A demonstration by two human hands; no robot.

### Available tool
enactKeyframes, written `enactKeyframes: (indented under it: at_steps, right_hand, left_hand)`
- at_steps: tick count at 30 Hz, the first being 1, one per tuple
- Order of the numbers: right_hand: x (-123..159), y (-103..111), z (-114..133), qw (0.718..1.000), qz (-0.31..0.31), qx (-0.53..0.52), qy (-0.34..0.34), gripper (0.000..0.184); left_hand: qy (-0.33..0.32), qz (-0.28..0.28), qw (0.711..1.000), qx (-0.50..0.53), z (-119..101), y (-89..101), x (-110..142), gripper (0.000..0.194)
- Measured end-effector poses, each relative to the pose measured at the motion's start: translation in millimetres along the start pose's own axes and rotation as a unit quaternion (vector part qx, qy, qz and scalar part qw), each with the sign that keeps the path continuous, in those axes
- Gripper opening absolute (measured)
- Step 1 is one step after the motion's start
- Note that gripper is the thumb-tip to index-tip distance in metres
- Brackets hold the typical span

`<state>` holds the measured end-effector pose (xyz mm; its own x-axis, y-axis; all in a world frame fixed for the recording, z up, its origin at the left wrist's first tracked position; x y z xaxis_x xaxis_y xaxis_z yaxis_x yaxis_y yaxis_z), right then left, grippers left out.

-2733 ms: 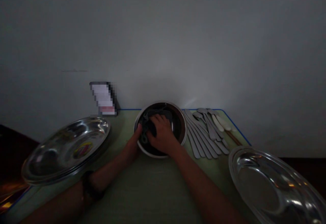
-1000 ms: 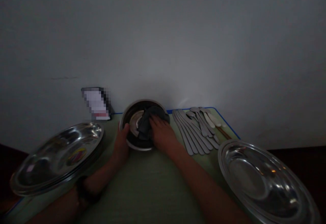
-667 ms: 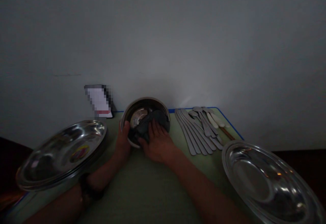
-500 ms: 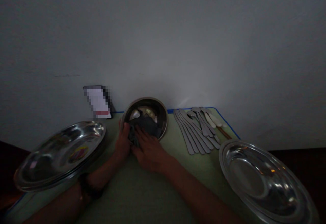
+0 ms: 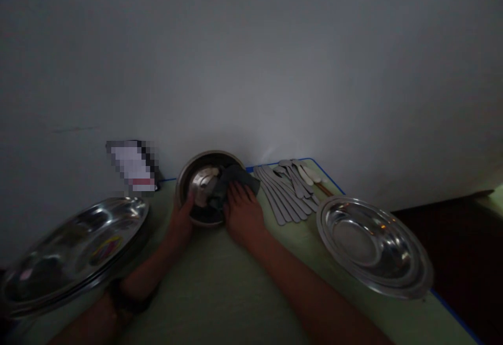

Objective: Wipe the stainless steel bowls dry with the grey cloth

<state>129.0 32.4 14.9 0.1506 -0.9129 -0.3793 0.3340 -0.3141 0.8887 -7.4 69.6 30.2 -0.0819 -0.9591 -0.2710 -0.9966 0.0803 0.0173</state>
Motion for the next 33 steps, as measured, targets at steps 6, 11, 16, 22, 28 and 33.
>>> enactKeyframes:
  at_steps: [6,11,16,22,28,33]
  right_hand:
    - [-4,-14,9,1.0,0.027,-0.005,0.01,0.053]
    - [15,-14,34,0.996,0.058,-0.06,0.029,0.054]
    - [17,-7,27,0.994,0.069,-0.035,0.071,0.049]
    - [11,-1,5,0.997,0.032,0.053,0.052,0.042]
    - [14,-11,10,0.999,0.028,0.024,0.005,0.048]
    - [17,-6,21,0.997,0.035,-0.002,0.065,0.042]
  left_hand:
    - [0.056,0.048,0.994,-0.078,12,2.8,0,0.07]
    - [0.07,0.095,0.985,-0.124,22,-2.8,0,0.054]
    - [0.019,0.026,0.997,-0.071,16,11.1,-2,0.042]
    - [0.026,0.019,0.999,-0.031,12,15.6,-1,0.033]
    - [-0.01,0.11,0.99,-0.093,12,-3.9,3,0.037]
    - [0.029,0.053,0.998,-0.015,24,10.0,-5,0.044]
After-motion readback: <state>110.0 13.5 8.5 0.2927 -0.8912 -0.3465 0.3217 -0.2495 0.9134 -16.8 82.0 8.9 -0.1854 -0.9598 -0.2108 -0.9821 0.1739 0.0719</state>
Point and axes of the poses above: each hand's wrist, its own x-axis away from the middle knuckle, its own y-axis out of the back of the hand, z = x × y, the point moved 6 cm from there along -x, towards the middle knuckle, and after that the axes turned 5 degrees about z, right-handed, at the moved point
